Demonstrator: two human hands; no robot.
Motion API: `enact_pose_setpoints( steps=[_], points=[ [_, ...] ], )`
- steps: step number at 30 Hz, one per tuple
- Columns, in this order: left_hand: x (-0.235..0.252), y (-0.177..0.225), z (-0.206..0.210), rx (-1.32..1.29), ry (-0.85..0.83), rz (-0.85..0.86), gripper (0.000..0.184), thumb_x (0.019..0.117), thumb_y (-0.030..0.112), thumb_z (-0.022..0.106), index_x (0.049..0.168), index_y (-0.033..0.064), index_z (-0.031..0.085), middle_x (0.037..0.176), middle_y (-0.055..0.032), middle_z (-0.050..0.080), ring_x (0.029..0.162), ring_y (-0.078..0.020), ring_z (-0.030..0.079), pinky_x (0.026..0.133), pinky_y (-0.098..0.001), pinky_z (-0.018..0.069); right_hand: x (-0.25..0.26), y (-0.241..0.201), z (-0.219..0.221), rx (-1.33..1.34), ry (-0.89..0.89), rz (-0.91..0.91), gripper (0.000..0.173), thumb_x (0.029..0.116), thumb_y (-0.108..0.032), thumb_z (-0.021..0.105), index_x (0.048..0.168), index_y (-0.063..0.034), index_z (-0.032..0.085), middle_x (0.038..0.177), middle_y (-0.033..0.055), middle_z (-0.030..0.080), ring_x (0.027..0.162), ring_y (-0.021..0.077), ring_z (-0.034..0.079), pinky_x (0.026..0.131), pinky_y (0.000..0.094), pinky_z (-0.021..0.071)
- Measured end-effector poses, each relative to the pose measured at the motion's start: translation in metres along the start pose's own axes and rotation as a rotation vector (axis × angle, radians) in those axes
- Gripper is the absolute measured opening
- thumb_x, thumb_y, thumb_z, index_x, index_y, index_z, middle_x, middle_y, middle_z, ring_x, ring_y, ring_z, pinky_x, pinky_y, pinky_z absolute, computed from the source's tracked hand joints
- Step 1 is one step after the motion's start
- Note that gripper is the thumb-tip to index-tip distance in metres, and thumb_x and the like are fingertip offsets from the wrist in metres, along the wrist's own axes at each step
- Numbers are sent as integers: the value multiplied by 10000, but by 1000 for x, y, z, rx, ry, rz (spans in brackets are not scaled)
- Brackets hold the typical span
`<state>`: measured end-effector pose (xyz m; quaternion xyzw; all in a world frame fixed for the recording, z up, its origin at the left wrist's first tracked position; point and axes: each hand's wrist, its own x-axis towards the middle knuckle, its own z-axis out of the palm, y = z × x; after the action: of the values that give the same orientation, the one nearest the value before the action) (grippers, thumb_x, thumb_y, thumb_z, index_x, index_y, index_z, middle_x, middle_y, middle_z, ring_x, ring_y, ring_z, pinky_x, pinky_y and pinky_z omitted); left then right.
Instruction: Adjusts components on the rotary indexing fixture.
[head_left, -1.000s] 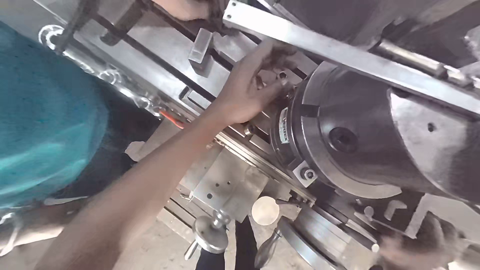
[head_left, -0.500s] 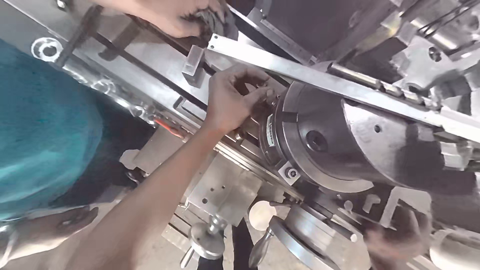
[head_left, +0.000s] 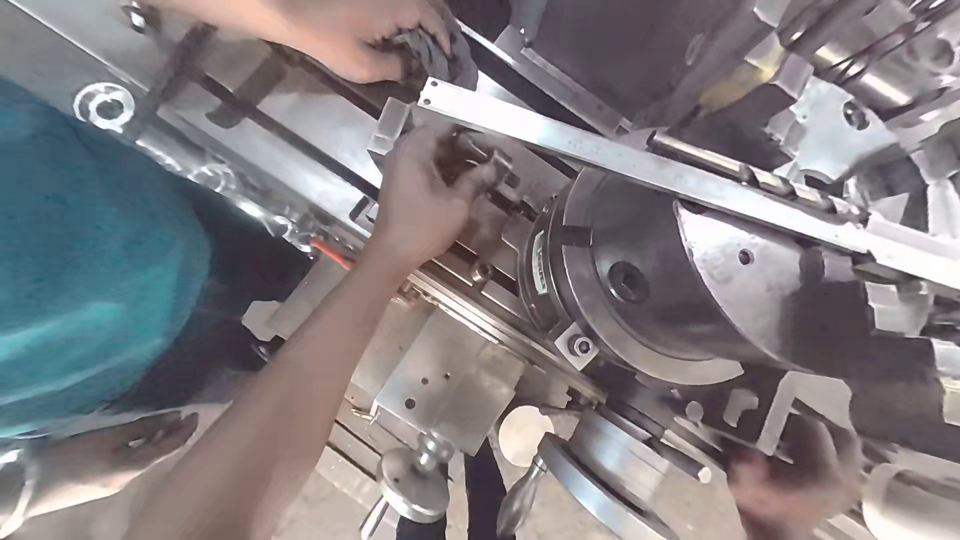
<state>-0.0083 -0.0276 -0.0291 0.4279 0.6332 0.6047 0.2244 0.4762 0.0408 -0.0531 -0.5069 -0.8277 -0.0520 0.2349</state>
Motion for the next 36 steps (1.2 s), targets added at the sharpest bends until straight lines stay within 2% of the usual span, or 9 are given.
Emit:
enact_pose_setpoints(
  steps=[3,5,10,16,21,26,29,33,36],
  points=[
    [-19,15,-13,-385,34,-244,355,990,-19,463,1338,32,508,1038,-63,664,878,-171,707,804,-374,633,-2,0,0,34,-8,6,557,903,-524,548,1058,-4,675,1121,277,647,1115,384,604,1010,549,400],
    [-32,18,-20,-364,-6,-310,444,977,14,415,1415,53,477,1083,-94,670,876,-197,699,781,-383,619,-3,1,-1,32,-26,18,566,902,-500,545,1108,14,665,1163,299,636,1146,417,597,1014,603,383],
    [-50,24,-22,74,-333,-37,510,1009,37,479,1514,90,433,1227,-73,656,1014,-157,693,883,-352,621,-4,6,1,14,-13,-12,522,920,-485,540,1098,-9,658,1147,282,642,1119,410,604,987,612,386],
    [-42,25,-13,336,-518,152,527,991,34,506,1515,64,454,1116,-31,687,992,-77,663,930,-277,569,0,0,-1,10,-22,15,507,912,-475,538,1056,-8,673,1083,269,657,1061,389,623,947,608,397],
    [-36,29,-22,424,-568,158,548,994,52,514,1533,129,453,1096,-10,682,968,-68,658,908,-279,570,-2,2,0,16,-19,0,564,921,-508,506,1100,2,667,1099,281,657,1068,396,626,946,617,401],
    [-37,33,-14,664,-657,224,578,988,144,509,1547,73,380,1146,-96,644,984,-208,663,862,-419,585,-1,-2,-2,13,-24,7,537,910,-503,522,1040,-3,667,1054,280,657,1031,407,629,907,614,415],
    [-52,30,-3,863,-679,292,699,814,143,628,1495,111,471,1178,-146,597,984,-329,603,790,-467,525,-4,4,1,6,-23,25,596,912,-512,523,1115,30,664,1110,309,660,1069,439,630,958,628,410],
    [-55,27,-5,823,-657,279,639,819,79,688,1436,121,528,1201,-141,600,1008,-336,614,821,-470,547,-5,4,1,-2,-17,52,564,897,-469,532,1118,33,664,1105,312,657,1061,439,626,957,627,395],
    [-51,19,-13,597,-578,233,596,905,72,646,1475,76,472,1156,-84,621,954,-183,654,818,-359,594,-6,4,2,-19,-12,47,532,921,-475,533,1090,11,670,1093,291,661,1056,425,630,953,614,410]
  ],
)
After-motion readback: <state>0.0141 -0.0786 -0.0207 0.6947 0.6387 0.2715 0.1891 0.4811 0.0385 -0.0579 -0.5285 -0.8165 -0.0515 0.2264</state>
